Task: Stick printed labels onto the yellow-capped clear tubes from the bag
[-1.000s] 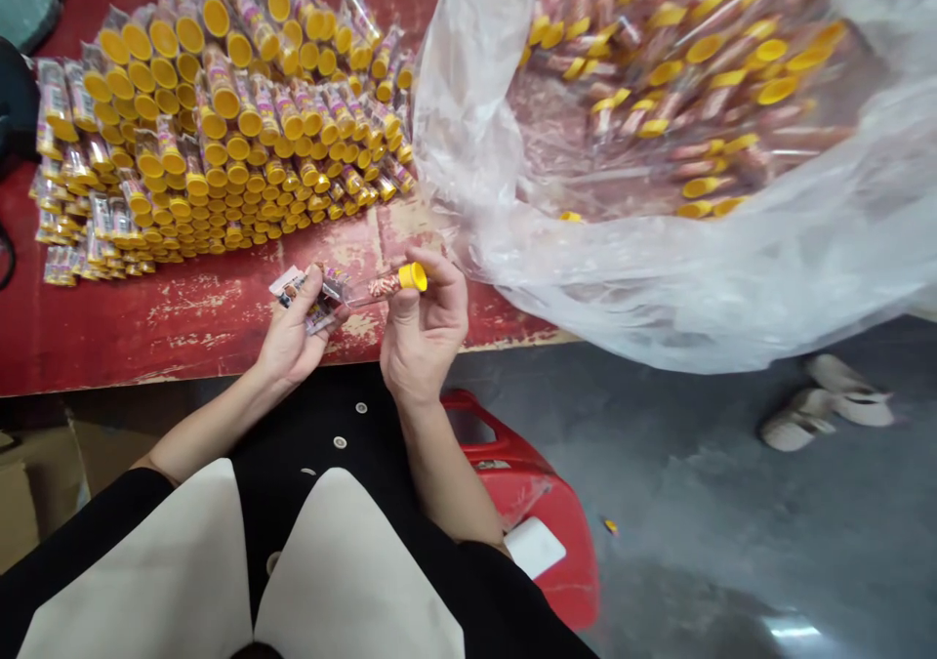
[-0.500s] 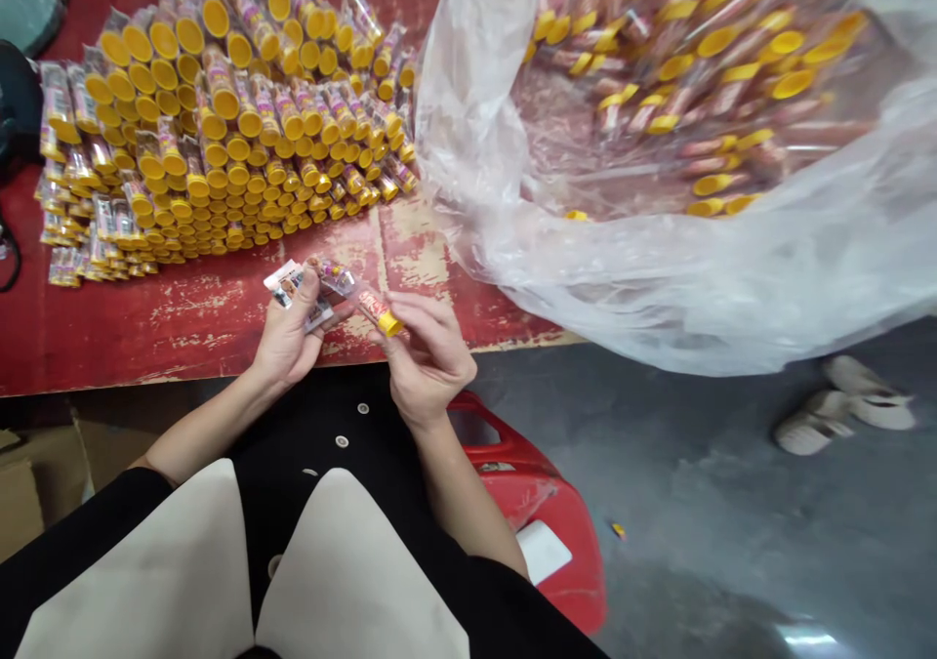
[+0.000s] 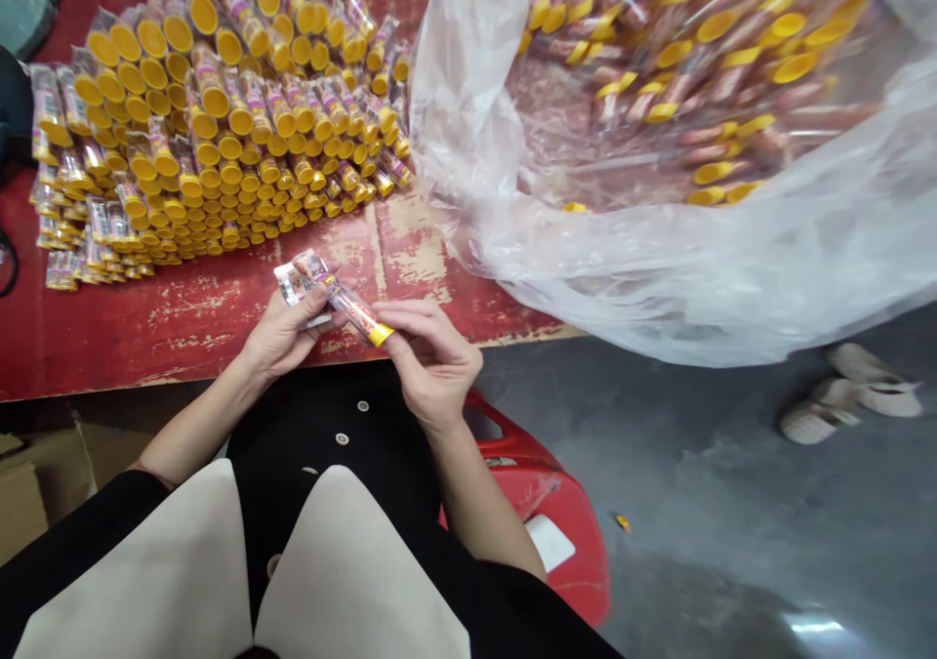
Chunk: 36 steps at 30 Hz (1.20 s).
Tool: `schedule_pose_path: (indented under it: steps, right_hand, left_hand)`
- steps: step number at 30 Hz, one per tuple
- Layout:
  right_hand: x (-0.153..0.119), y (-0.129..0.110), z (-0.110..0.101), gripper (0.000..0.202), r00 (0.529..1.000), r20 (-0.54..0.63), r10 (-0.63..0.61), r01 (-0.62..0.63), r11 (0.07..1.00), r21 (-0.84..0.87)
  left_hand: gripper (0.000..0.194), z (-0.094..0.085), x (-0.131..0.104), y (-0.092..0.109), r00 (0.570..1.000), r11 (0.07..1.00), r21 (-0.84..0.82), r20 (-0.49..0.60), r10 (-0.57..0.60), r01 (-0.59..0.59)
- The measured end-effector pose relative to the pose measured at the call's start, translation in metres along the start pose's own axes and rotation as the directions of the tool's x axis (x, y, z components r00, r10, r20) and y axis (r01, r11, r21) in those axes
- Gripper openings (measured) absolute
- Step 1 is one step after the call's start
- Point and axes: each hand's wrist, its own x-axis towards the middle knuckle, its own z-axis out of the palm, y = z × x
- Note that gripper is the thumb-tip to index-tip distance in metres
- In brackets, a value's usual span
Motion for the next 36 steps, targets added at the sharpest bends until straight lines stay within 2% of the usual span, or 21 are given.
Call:
schedule_pose_path:
  steps: [3,5,7,9,11,13,15,17,19,26,32,36]
  right_hand:
    - [-0.005,0.004,0.009,0.026,0.999,-0.03,0.027,-0.026,0.999,0.024]
    - [-0.009,0.008,0.015,0.026,0.991,-0.014,0.131,-0.128,0.983,0.129]
    - [-0.015,0.011,0.021,0.023,0.963,0.004,0.268,-0.258,0.924,0.283]
    - [-0.02,0.014,0.027,0.022,0.941,-0.032,0.338,-0.307,0.887,0.346]
    - [-0.022,0.015,0.031,0.021,0.951,-0.12,0.284,-0.248,0.935,0.252]
    - [-0.02,0.015,0.032,0.029,0.972,-0.182,0.146,-0.136,0.989,0.063]
    - [-0.014,0.014,0.03,0.039,0.987,-0.161,0.01,-0.029,0.993,-0.113]
    - [-0.007,0.012,0.028,0.039,0.993,-0.104,-0.062,0.04,0.98,-0.197]
    - [-0.001,0.011,0.028,0.033,0.993,-0.083,-0.088,0.07,0.978,-0.198]
    - [0.01,0.012,0.042,0.018,0.968,-0.227,-0.102,0.064,0.983,-0.17]
    - [0.03,0.021,0.056,0.014,0.964,-0.228,-0.136,0.105,0.985,-0.14]
    - [0.042,0.025,0.068,0.007,0.96,-0.234,-0.151,0.119,0.982,-0.144]
  left_hand:
    - [0.042,0.001,-0.001,-0.002,0.998,0.999,0.007,-0.031,0.048,-0.047]
    - [0.046,0.001,-0.002,-0.002,0.998,0.999,0.028,-0.032,0.047,-0.046]
    - [0.05,0.002,-0.003,-0.001,0.998,0.998,0.04,-0.028,0.052,-0.051]
    - [0.054,0.002,-0.004,-0.002,0.997,0.996,0.039,-0.016,0.078,-0.078]
    - [0.055,0.003,-0.005,-0.005,0.995,0.994,0.038,0.003,0.104,-0.104]
    - [0.052,0.004,-0.005,-0.01,0.994,0.994,0.051,0.03,0.1,-0.102]
    - [0.047,0.004,-0.005,-0.015,0.995,0.994,0.062,0.05,0.086,-0.089]
    - [0.044,0.004,-0.005,-0.018,0.994,0.993,0.057,0.042,0.104,-0.106]
    - [0.045,0.004,-0.005,-0.018,0.991,0.99,0.045,0.018,0.131,-0.132]
    - [0.049,0.009,-0.007,-0.012,0.996,0.996,0.013,-0.017,0.088,-0.088]
    - [0.048,0.009,0.006,0.001,0.989,0.99,-0.018,-0.056,0.137,-0.138]
    - [0.049,0.008,0.012,0.012,0.98,0.979,-0.054,-0.046,0.192,-0.194]
